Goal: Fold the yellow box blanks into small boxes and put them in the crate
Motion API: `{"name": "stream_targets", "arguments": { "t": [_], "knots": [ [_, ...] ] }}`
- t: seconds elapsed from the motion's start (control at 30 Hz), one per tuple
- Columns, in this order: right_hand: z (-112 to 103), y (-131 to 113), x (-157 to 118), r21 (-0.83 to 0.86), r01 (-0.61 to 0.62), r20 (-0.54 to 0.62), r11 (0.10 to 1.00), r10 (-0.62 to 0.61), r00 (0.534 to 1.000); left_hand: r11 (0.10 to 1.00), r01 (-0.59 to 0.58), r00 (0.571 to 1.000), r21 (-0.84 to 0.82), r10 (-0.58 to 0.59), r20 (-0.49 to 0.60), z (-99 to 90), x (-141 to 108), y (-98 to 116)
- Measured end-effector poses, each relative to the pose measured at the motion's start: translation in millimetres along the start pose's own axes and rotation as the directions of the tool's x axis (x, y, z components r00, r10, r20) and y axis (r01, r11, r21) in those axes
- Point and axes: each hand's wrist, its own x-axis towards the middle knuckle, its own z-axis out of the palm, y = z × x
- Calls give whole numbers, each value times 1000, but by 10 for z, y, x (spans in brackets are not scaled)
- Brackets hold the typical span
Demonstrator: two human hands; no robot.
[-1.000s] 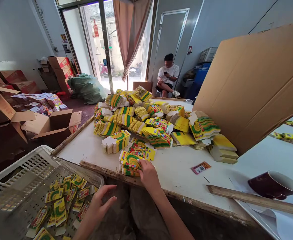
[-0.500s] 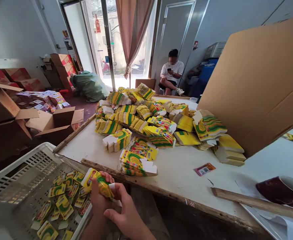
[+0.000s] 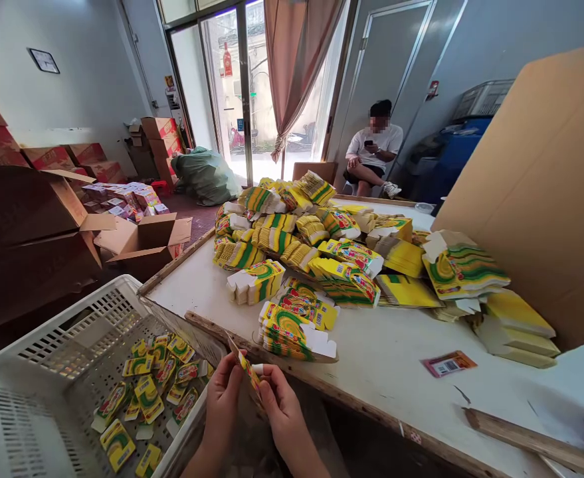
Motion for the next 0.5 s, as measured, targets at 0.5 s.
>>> {"name": "stream_targets", "arguments": {
  "t": [0.5],
  "knots": [
    [-183,107,157,-541,259,-65,800,-347,936,994,-43,996,101,35,86,-190,83,-46]
  ]
}}
